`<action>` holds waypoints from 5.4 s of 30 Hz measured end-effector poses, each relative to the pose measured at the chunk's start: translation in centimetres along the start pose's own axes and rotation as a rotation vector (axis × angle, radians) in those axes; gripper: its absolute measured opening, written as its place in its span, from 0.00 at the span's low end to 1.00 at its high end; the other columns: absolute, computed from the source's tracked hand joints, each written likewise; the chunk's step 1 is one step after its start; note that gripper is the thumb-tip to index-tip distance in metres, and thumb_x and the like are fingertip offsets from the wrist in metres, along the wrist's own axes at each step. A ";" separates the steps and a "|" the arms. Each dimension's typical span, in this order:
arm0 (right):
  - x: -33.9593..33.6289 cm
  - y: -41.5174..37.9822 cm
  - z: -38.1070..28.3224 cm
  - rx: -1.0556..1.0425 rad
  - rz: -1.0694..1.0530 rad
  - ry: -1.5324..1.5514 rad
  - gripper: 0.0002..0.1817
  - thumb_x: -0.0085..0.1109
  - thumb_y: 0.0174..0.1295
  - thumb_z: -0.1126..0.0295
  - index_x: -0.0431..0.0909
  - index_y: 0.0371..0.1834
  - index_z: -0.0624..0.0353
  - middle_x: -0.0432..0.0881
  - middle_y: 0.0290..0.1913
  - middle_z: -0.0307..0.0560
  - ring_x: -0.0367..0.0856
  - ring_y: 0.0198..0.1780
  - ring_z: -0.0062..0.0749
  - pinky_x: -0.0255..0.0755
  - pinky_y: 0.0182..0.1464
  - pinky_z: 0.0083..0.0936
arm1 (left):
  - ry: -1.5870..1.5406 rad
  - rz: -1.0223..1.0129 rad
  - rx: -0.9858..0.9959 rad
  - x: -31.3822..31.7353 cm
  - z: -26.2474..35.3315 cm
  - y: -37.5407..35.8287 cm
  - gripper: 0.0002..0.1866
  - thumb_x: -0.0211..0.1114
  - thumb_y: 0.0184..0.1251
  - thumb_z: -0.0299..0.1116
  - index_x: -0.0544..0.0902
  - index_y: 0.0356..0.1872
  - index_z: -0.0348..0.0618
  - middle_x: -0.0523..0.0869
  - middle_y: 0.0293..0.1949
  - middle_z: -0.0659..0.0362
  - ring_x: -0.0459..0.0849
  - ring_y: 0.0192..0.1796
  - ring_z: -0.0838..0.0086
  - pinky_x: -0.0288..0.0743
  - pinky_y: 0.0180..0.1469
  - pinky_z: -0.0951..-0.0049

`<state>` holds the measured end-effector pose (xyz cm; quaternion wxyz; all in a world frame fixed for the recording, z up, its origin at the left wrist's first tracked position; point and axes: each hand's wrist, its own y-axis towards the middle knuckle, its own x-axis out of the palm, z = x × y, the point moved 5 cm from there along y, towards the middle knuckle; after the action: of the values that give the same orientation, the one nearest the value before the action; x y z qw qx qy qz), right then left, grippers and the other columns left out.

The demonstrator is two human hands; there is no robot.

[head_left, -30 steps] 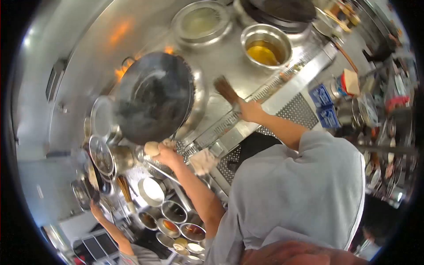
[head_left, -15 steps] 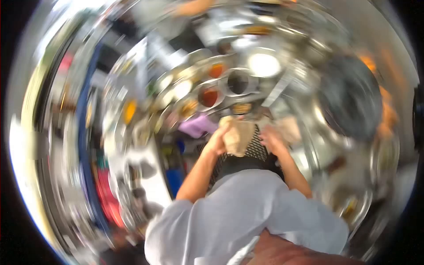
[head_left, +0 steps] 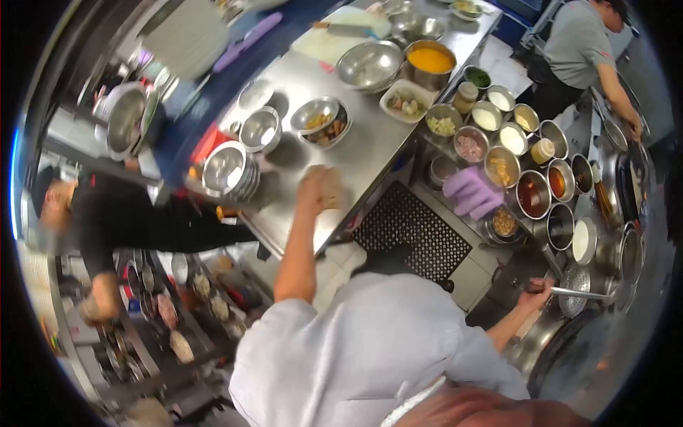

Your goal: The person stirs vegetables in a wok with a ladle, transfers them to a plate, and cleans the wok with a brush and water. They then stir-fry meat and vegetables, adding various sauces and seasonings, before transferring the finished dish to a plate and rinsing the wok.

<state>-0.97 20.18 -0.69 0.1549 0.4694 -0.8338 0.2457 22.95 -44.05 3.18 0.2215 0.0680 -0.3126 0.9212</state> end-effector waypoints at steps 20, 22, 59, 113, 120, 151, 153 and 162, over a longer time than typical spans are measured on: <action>-11.9 -16.9 -16.9 -0.238 0.438 0.059 0.10 0.53 0.59 0.74 0.73 0.44 0.57 0.62 0.14 0.30 0.59 0.12 0.16 0.54 0.15 0.19 | 0.689 -1.141 0.261 27.0 3.9 9.1 0.17 0.55 0.65 0.39 0.75 0.47 0.37 0.80 0.30 0.58 0.80 0.32 0.69 0.75 0.34 0.71; -14.2 -20.5 -19.7 -0.253 0.516 0.113 0.09 0.51 0.58 0.76 0.71 0.42 0.58 0.63 0.14 0.32 0.60 0.11 0.18 0.54 0.14 0.20 | 0.738 -1.262 0.185 33.9 -2.2 6.4 0.17 0.56 0.65 0.39 0.75 0.46 0.37 0.80 0.29 0.58 0.80 0.31 0.70 0.75 0.33 0.71; -22.9 -50.8 -23.4 -0.154 1.287 0.265 0.20 0.49 0.58 0.74 0.70 0.54 0.68 0.64 0.19 0.35 0.57 0.09 0.15 0.50 0.10 0.16 | 1.144 -1.681 -0.435 41.8 -35.9 -35.7 0.15 0.68 0.59 0.32 0.77 0.45 0.38 0.81 0.37 0.59 0.81 0.38 0.74 0.76 0.40 0.73; -31.8 -28.6 -35.3 -0.442 0.444 0.549 0.11 0.50 0.62 0.73 0.72 0.44 0.69 0.66 0.19 0.28 0.63 0.15 0.11 0.59 0.16 0.13 | 0.848 -1.856 -0.433 60.1 -45.6 -51.8 0.12 0.61 0.62 0.30 0.80 0.44 0.33 0.85 0.39 0.53 0.85 0.39 0.65 0.81 0.41 0.66; -23.5 -25.3 -28.9 -0.276 0.109 0.709 0.15 0.51 0.62 0.71 0.72 0.49 0.66 0.65 0.20 0.27 0.58 0.13 0.10 0.56 0.16 0.15 | 1.048 -1.834 -0.499 59.8 -54.2 -59.1 0.11 0.60 0.61 0.27 0.77 0.41 0.29 0.82 0.35 0.46 0.85 0.33 0.57 0.83 0.33 0.58; -24.1 -20.6 -24.9 -0.173 0.358 0.174 0.25 0.49 0.53 0.74 0.62 0.56 0.72 0.70 0.22 0.39 0.68 0.13 0.21 0.63 0.16 0.23 | 0.731 -1.890 1.902 61.3 -49.5 -66.5 0.11 0.57 0.64 0.40 0.79 0.38 0.43 0.81 0.42 0.47 0.82 0.43 0.47 0.76 0.45 0.51; -24.0 -20.2 -25.1 -0.156 0.338 0.103 0.26 0.49 0.54 0.74 0.62 0.57 0.72 0.70 0.22 0.40 0.68 0.13 0.22 0.64 0.16 0.24 | 0.740 -1.873 1.919 62.5 -49.4 -67.0 0.12 0.59 0.61 0.38 0.78 0.41 0.44 0.80 0.46 0.50 0.81 0.46 0.49 0.76 0.47 0.53; -27.6 -21.7 -24.1 -0.216 0.443 -1.117 0.26 0.50 0.53 0.72 0.65 0.59 0.67 0.80 0.28 0.64 0.80 0.19 0.48 0.74 0.24 0.39 | 0.837 -1.599 1.494 66.0 -43.5 -63.5 0.13 0.60 0.59 0.37 0.78 0.43 0.44 0.82 0.43 0.46 0.82 0.42 0.46 0.77 0.46 0.54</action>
<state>32.41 43.50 11.57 -0.3139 0.3245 -0.8870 -0.0971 -6.71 51.30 20.67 0.7284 0.0497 0.5352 0.4249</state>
